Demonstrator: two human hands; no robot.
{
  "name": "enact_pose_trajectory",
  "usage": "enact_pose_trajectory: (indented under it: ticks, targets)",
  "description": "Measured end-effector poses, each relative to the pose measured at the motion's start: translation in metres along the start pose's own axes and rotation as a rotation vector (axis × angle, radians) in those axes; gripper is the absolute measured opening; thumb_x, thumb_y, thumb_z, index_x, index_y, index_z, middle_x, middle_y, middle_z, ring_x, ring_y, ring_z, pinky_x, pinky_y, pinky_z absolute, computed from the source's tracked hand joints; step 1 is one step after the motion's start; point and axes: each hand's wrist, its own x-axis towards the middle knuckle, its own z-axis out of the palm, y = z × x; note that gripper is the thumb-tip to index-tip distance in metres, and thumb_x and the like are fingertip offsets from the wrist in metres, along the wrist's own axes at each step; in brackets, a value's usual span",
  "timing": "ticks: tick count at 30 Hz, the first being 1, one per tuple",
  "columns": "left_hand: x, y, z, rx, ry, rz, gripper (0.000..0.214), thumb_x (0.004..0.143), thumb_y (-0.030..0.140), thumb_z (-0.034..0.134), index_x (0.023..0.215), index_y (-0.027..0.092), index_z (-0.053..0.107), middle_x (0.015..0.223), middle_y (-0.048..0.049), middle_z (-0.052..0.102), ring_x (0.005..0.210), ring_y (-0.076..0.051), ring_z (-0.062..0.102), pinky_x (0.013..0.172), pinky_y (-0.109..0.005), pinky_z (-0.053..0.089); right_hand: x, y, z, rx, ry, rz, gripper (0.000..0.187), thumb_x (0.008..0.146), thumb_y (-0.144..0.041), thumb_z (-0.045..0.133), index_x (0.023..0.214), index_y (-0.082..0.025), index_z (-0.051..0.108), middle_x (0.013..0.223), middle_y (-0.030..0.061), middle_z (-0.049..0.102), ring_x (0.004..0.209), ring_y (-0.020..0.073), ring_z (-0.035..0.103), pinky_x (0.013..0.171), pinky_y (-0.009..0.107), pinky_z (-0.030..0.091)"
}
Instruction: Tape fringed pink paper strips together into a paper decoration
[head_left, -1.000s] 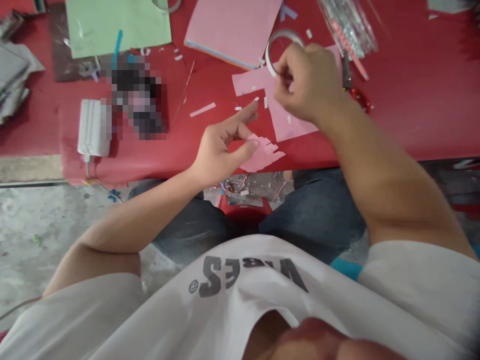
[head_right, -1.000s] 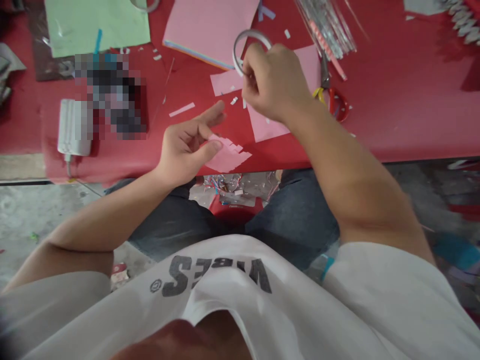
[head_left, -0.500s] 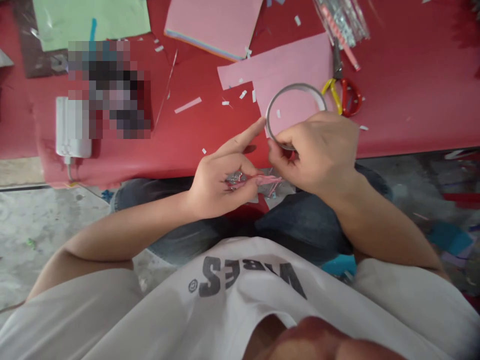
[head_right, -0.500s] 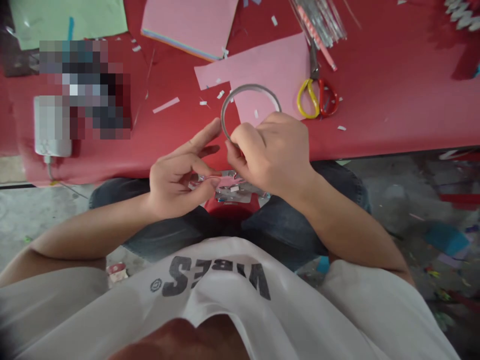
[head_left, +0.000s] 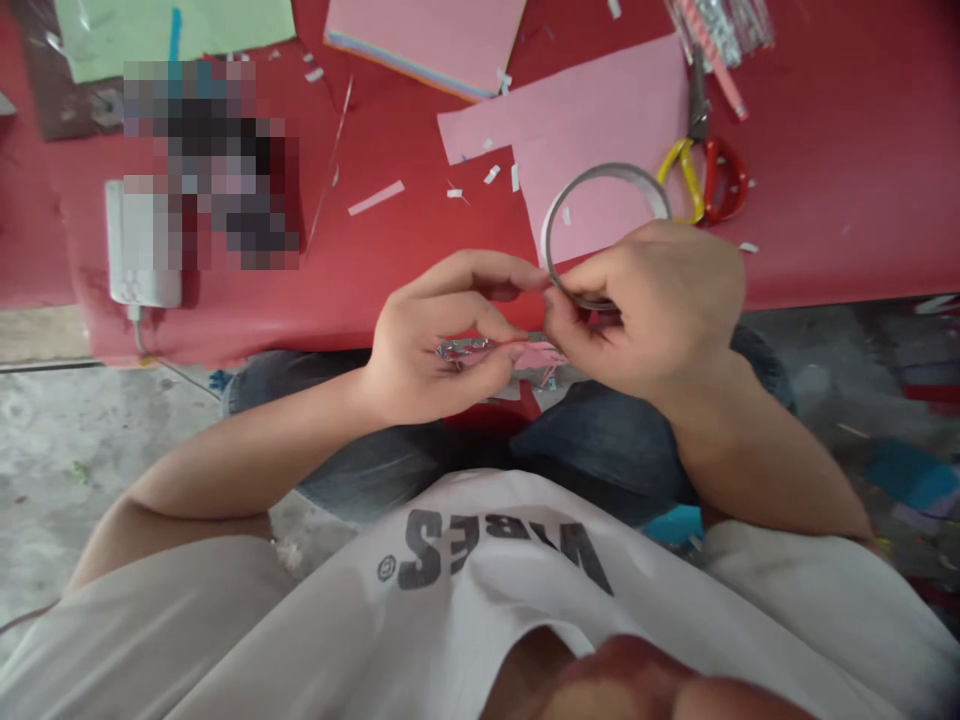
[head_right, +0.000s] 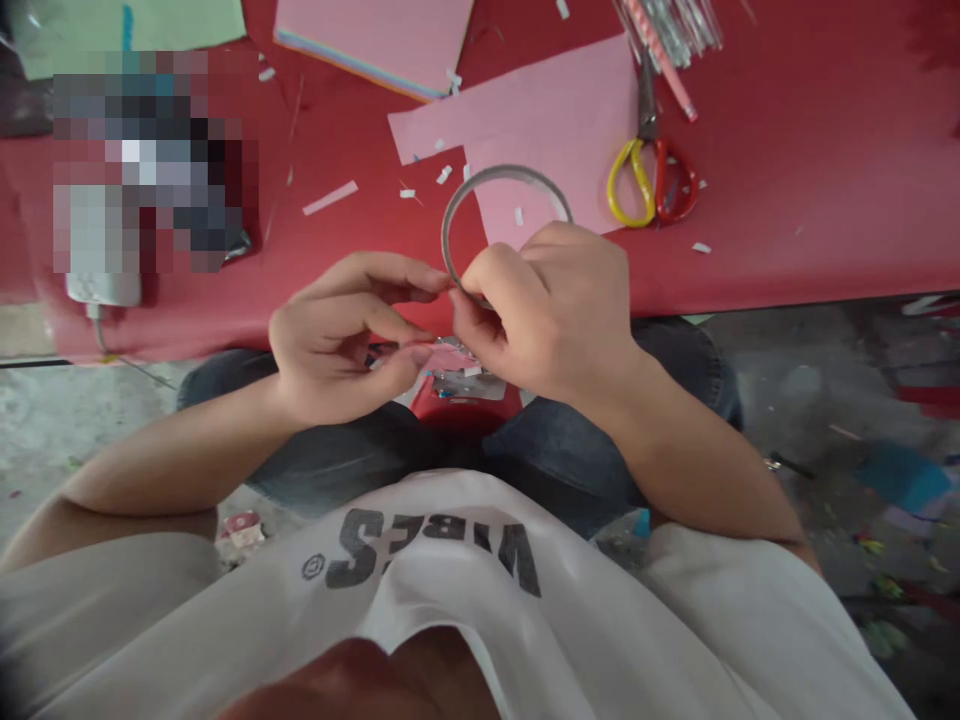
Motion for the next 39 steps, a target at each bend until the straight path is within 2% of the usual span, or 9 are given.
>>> enact_pose_trajectory:
  ticks: [2,4,7,13,19,23,26,30,39]
  targets:
    - [0.002,0.001,-0.001,0.026,0.006,0.031,0.010,0.089,0.018,0.079,0.098,0.020,0.076,0.141,-0.0082,0.070,0.126,-0.025,0.073,0.099,-0.036,0.069,0.006,-0.002,-0.004,-0.027,-0.060,0.024,0.031,0.095,-0.026,0.061,0.068,-0.023,0.047,0.053,-0.0038,0.044,0.055,0.0125,0.042,0.060,0.036,0.034]
    - [0.004,0.006,-0.001,0.024,0.003,-0.031,0.006,0.091,0.018,0.077,0.095,0.021,0.075,0.148,-0.0067,0.066,0.129,-0.025,0.072,0.101,-0.038,0.069,0.011,-0.004,-0.009,-0.046,-0.135,0.065,0.038,0.096,-0.026,0.058,0.062,-0.023,0.040,0.052,-0.0026,0.039,0.054,0.0132,0.041,0.061,0.037,0.033]
    - [0.006,0.013,-0.002,0.010,0.022,-0.096,0.008,0.088,0.016,0.079,0.092,0.021,0.075,0.143,-0.0070,0.068,0.123,-0.026,0.074,0.103,-0.041,0.069,0.016,-0.006,-0.016,-0.050,-0.181,0.082,0.040,0.095,-0.026,0.058,0.061,-0.023,0.037,0.051,-0.0017,0.037,0.054,0.0143,0.041,0.062,0.038,0.035]
    - [0.017,0.007,-0.007,0.091,-0.050,0.098,0.010,0.085,0.021,0.082,0.090,0.023,0.074,0.120,-0.0076,0.066,0.108,-0.023,0.074,0.086,-0.037,0.071,0.017,-0.007,-0.021,-0.040,-0.149,-0.042,0.031,0.094,-0.026,0.056,0.065,-0.024,0.045,0.054,-0.0015,0.048,0.057,0.0162,0.047,0.063,0.038,0.040]
    - [0.026,0.009,-0.007,0.050,-0.096,0.107,0.011,0.082,0.018,0.082,0.085,0.021,0.073,0.110,-0.0100,0.063,0.096,-0.021,0.071,0.079,-0.037,0.067,0.010,-0.006,-0.022,-0.028,-0.125,-0.063,0.031,0.091,-0.025,0.060,0.065,-0.025,0.043,0.054,-0.0023,0.044,0.056,0.0167,0.043,0.062,0.038,0.037]
    - [0.023,0.016,-0.002,0.029,-0.199,0.068,0.011,0.085,0.017,0.079,0.089,0.024,0.072,0.102,-0.0078,0.068,0.089,-0.018,0.073,0.077,-0.033,0.066,0.001,0.000,-0.020,-0.098,-0.094,-0.043,0.017,0.094,-0.027,0.060,0.079,-0.025,0.053,0.062,-0.0014,0.056,0.061,0.0182,0.051,0.062,0.038,0.035]
    - [0.019,0.014,0.003,0.044,-0.131,0.041,0.007,0.089,0.023,0.077,0.087,0.024,0.070,0.112,-0.0085,0.070,0.098,-0.021,0.074,0.084,-0.038,0.068,-0.001,0.002,-0.021,-0.107,-0.078,0.001,0.014,0.095,-0.028,0.058,0.083,-0.024,0.056,0.061,-0.0007,0.056,0.060,0.0183,0.052,0.062,0.038,0.035]
    - [0.017,0.004,0.004,0.030,-0.054,0.055,0.008,0.086,0.026,0.079,0.086,0.022,0.072,0.125,-0.0084,0.068,0.115,-0.026,0.070,0.092,-0.045,0.068,0.001,0.000,-0.023,-0.090,-0.154,0.043,0.029,0.096,-0.027,0.056,0.069,-0.024,0.048,0.056,-0.0002,0.048,0.060,0.0168,0.051,0.064,0.038,0.036]
    - [0.019,0.000,0.001,-0.114,-0.067,-0.021,0.011,0.088,0.026,0.081,0.086,0.019,0.073,0.121,-0.0084,0.066,0.109,-0.024,0.071,0.093,-0.045,0.067,0.013,-0.008,-0.025,-0.069,-0.268,0.111,0.033,0.092,-0.030,0.057,0.062,-0.023,0.044,0.052,-0.0011,0.039,0.057,0.0158,0.041,0.065,0.038,0.032]
